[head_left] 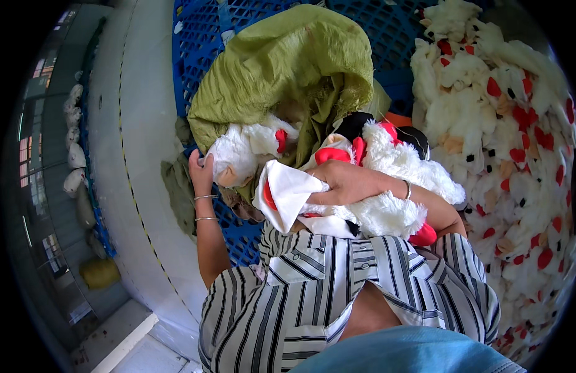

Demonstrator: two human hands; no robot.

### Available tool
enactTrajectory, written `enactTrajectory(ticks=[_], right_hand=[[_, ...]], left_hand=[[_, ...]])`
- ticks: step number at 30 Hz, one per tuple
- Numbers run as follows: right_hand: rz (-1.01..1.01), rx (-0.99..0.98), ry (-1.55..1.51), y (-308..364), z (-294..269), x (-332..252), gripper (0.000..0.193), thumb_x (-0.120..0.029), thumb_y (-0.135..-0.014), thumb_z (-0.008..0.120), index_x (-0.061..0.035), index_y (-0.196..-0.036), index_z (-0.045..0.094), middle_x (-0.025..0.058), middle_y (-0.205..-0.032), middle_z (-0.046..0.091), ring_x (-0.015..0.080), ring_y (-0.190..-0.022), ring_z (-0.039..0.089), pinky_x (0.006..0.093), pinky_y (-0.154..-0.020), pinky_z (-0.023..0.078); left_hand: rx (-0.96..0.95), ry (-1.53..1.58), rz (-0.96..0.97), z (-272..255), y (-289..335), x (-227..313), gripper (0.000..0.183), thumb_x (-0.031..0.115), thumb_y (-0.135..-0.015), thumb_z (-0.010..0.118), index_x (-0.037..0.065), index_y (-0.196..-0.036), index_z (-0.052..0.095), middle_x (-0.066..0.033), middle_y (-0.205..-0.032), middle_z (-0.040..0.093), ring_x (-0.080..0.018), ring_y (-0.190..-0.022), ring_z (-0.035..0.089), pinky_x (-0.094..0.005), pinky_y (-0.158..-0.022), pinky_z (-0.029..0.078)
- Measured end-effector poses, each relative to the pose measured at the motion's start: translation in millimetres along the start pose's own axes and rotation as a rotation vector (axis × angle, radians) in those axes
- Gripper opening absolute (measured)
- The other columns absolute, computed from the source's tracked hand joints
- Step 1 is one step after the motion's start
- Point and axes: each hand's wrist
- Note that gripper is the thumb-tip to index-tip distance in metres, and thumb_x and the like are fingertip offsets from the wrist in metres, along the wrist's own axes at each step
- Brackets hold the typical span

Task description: The person retrieves white stuffed animal bodies from a green sack and attaches red fabric pieces to their heads. They manipulate the fabric and the plush bodies by hand, repeatedly turning the items over to secure the attachments. The person handles the items one at a time, placing the finished units into a blue crate.

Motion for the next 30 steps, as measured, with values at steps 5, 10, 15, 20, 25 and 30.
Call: enactTrajectory(ticks=[5,10,15,20,25,30], right_hand=[[0.054,-0.013,0.08,4,-7,-9,0.047,-0.04,-0.097,0.058,0.0066,-0.102,0.061,0.0234,-0.086,0.065,0.0338,-0.079,0.064,0.0387,-0.072,0.05],[0.057,0.369,0.126,-1,22,-1,0.041,-0.036,-0.099,0.056,0.004,-0.108,0.06,0.0226,-0.091,0.064,0.0354,-0.087,0.063,0.0406,-0.08,0.049],[-0.045,0.301,0.49,3,32,8,0.038,-0.034,-0.094,0.061,0.0027,-0.105,0.06,0.0221,-0.093,0.064,0.039,-0.086,0.062,0.0439,-0.08,0.05],[0.128,0.113,0.522,-3,41,8,0.049,-0.041,-0.091,0.064,0.0027,-0.113,0.059,0.0249,-0.101,0.063,0.0394,-0.094,0.062,0.0433,-0.085,0.05],[0.216,0.276,0.563,7,6,-27,0.051,-0.03,-0.087,0.069,0.0036,-0.124,0.058,0.0182,-0.11,0.064,0.03,-0.1,0.062,0.0373,-0.088,0.05],[0.218,0.538,0.559,31,-24,-34,0.03,-0.025,-0.089,0.067,-0.0001,-0.107,0.063,0.0124,-0.102,0.068,0.0232,-0.095,0.065,0.0336,-0.084,0.051]], left_hand=[[-0.209,-0.126,-0.038,17,-5,-45,0.074,0.03,-0.078,0.079,-0.007,-0.133,0.048,-0.0226,-0.128,0.057,-0.0272,-0.111,0.06,-0.0376,-0.094,0.047],[-0.631,-0.121,-0.2,32,-24,-33,0.057,0.03,-0.076,0.08,-0.005,-0.117,0.062,-0.0156,-0.109,0.068,-0.0223,-0.097,0.064,-0.0369,-0.085,0.051],[-0.73,0.41,-0.242,33,-69,58,0.033,0.016,-0.083,0.074,-0.002,-0.11,0.067,-0.006,-0.101,0.069,-0.0136,-0.085,0.064,-0.0283,-0.076,0.052],[-0.645,0.567,0.169,4,-87,226,0.03,0.011,-0.086,0.07,-0.001,-0.112,0.067,-0.0056,-0.102,0.069,-0.0127,-0.088,0.064,-0.0279,-0.078,0.052],[-0.434,0.395,0.518,-45,-101,318,0.028,0.018,-0.087,0.07,-0.001,-0.108,0.069,-0.0046,-0.096,0.071,-0.0104,-0.083,0.064,-0.0276,-0.074,0.053],[-0.562,0.065,0.721,-62,-155,368,0.035,0.03,-0.087,0.071,0.001,-0.106,0.069,-0.0022,-0.094,0.071,-0.0093,-0.08,0.063,-0.0256,-0.071,0.052]])
Point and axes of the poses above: each hand's wrist, its own y-axis away from the middle knuckle, its own z-axis out of the palm, x = y × z
